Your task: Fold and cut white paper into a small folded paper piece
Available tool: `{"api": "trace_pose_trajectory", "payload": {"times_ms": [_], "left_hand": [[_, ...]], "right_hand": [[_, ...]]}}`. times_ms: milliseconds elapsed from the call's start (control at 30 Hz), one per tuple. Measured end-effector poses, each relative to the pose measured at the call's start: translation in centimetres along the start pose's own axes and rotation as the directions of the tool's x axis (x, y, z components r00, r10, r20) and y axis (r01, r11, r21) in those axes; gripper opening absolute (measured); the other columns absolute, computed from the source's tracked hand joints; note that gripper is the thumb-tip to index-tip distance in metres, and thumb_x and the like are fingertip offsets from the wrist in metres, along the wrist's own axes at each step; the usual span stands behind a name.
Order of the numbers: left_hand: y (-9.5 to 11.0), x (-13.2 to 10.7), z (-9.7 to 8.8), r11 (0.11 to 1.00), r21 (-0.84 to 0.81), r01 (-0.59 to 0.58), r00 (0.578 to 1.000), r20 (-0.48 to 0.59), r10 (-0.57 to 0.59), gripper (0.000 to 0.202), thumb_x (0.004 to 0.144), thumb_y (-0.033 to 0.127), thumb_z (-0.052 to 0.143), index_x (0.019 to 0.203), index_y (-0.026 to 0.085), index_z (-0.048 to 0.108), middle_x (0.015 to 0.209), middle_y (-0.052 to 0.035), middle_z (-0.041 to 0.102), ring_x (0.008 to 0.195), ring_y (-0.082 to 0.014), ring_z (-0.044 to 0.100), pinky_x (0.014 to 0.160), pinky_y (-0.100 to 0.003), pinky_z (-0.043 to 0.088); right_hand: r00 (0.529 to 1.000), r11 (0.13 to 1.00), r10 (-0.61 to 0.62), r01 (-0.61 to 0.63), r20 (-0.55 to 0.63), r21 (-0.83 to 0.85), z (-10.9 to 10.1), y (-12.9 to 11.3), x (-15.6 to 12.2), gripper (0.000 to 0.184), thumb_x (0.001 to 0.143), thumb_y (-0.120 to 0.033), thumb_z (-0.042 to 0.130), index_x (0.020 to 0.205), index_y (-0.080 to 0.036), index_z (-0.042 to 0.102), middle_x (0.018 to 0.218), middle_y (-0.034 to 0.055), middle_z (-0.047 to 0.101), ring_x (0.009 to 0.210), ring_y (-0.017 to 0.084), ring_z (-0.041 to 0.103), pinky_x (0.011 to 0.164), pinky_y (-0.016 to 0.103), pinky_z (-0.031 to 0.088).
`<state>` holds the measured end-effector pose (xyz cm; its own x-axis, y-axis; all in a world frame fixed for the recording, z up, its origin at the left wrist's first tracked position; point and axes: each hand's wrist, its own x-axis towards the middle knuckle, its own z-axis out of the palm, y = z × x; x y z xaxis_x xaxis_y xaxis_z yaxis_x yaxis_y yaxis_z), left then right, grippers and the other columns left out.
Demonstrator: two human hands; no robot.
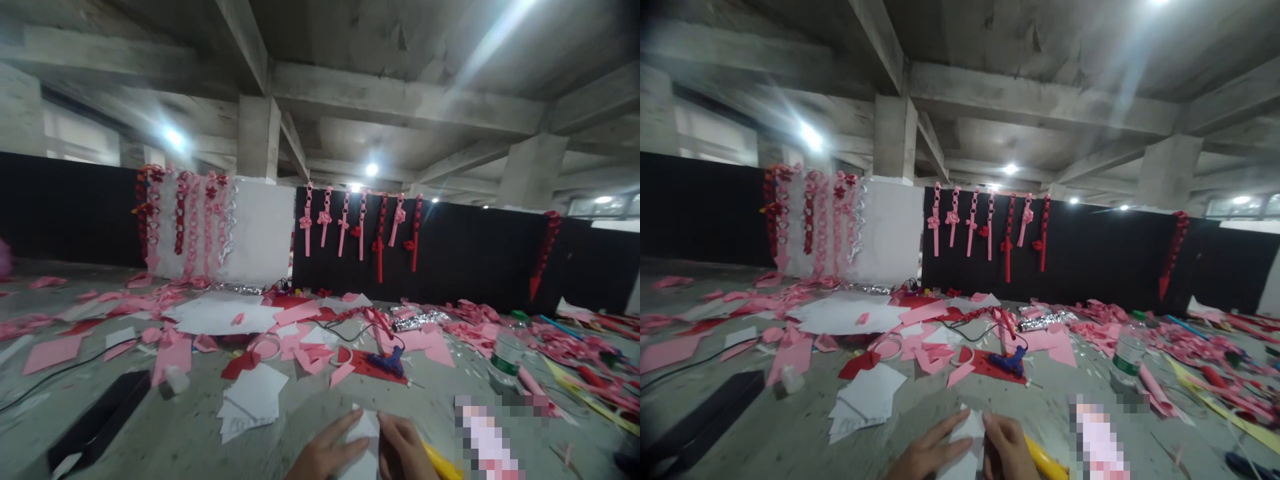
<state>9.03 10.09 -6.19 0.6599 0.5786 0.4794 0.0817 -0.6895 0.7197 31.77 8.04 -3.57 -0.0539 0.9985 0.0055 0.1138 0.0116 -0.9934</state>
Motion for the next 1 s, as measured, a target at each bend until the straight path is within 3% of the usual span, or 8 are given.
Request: {"api": "trace_pose_trajectory", "payload": {"times_ms": [100, 233, 333, 433, 600, 767, 1000], "left_hand": [[2.8, -0.6, -0.4, 0.996, 0.087, -0.022, 1.000, 0.013, 0.021, 0.082, 0.085, 0.054, 0.086, 0.159, 0.037, 0.054, 0.173, -0.0130, 0.037, 0.156, -0.0407, 0.044, 0.125, -0.059, 0.043], [5.0, -0.6, -0.4, 0.984, 0.172, 0.046, 0.996, -0.080, -0.033, 0.072, 0.086, 0.044, 0.088, 0.151, 0.028, 0.062, 0.170, -0.0179, 0.042, 0.154, -0.0378, 0.048, 0.124, -0.058, 0.045], [5.0, -0.1, -0.2, 0.979, 0.171, 0.115, 0.969, -0.236, -0.072, 0.054, 0.086, 0.038, 0.088, 0.131, 0.023, 0.063, 0.160, -0.0195, 0.051, 0.151, -0.0349, 0.051, 0.124, -0.056, 0.044], [4.8, 0.2, 0.1, 0.968, 0.200, 0.153, 0.958, -0.272, -0.095, 0.051, 0.082, 0.034, 0.091, 0.117, 0.023, 0.056, 0.157, -0.0179, 0.050, 0.149, -0.0341, 0.051, 0.121, -0.055, 0.045], [5.2, 0.5, 0.1, 0.947, 0.259, 0.192, 0.957, -0.263, -0.122, 0.024, 0.093, 0.021, 0.076, 0.107, 0.023, 0.057, 0.148, -0.0131, 0.057, 0.137, -0.0292, 0.059, 0.114, -0.049, 0.050], [5.2, 0.5, -0.2, 0.949, 0.241, 0.202, 0.959, -0.246, -0.142, 0.006, 0.099, 0.021, 0.067, 0.104, 0.022, 0.063, 0.134, -0.0099, 0.064, 0.123, -0.0246, 0.066, 0.106, -0.043, 0.054], [4.8, 0.6, -0.1, 0.948, 0.220, 0.231, 0.960, -0.210, -0.185, 0.032, 0.087, 0.022, 0.081, 0.112, 0.024, 0.061, 0.144, -0.0111, 0.060, 0.132, -0.0294, 0.062, 0.111, -0.049, 0.051]], "right_hand": [[0.996, 0.996, -0.082, 0.082, 0.033, -0.020, 0.0, -1.0, -1.1, 0.059, 0.079, -0.083, 0.071, 0.059, -0.028, 0.066, 0.041, 0.0009, 0.052, 0.033, 0.016, 0.041, 0.041, 0.033, 0.033], [0.999, 0.995, -0.039, 0.043, -0.035, 0.094, -0.6, -1.9, -1.5, 0.055, 0.081, -0.067, 0.082, 0.062, -0.019, 0.066, 0.046, 0.0036, 0.062, 0.042, 0.015, 0.054, 0.047, 0.028, 0.043], [0.998, 0.979, 0.038, -0.027, -0.052, 0.202, -0.8, -1.7, -1.2, 0.050, 0.077, -0.064, 0.085, 0.086, -0.017, 0.071, 0.067, 0.0035, 0.074, 0.055, 0.017, 0.069, 0.051, 0.026, 0.051], [0.997, 0.963, 0.082, -0.078, -0.005, 0.259, -0.6, -1.7, -1.4, 0.053, 0.075, -0.060, 0.089, 0.100, -0.016, 0.071, 0.078, 0.0050, 0.078, 0.061, 0.020, 0.076, 0.053, 0.026, 0.056], [0.995, 0.950, 0.087, -0.100, 0.059, 0.294, -0.2, -2.2, -2.0, 0.047, 0.077, -0.054, 0.090, 0.098, -0.017, 0.068, 0.076, 0.0039, 0.079, 0.062, 0.020, 0.078, 0.053, 0.024, 0.056], [0.991, 0.950, 0.097, -0.120, 0.094, 0.287, -0.4, -2.3, -1.7, 0.045, 0.080, -0.054, 0.088, 0.098, -0.017, 0.070, 0.073, 0.0028, 0.079, 0.059, 0.019, 0.077, 0.051, 0.023, 0.056], [0.989, 0.947, 0.122, -0.143, 0.089, 0.288, -0.3, -2.0, -1.4, 0.048, 0.077, -0.053, 0.090, 0.100, -0.016, 0.069, 0.079, 0.0035, 0.080, 0.063, 0.019, 0.078, 0.053, 0.022, 0.057]]}}
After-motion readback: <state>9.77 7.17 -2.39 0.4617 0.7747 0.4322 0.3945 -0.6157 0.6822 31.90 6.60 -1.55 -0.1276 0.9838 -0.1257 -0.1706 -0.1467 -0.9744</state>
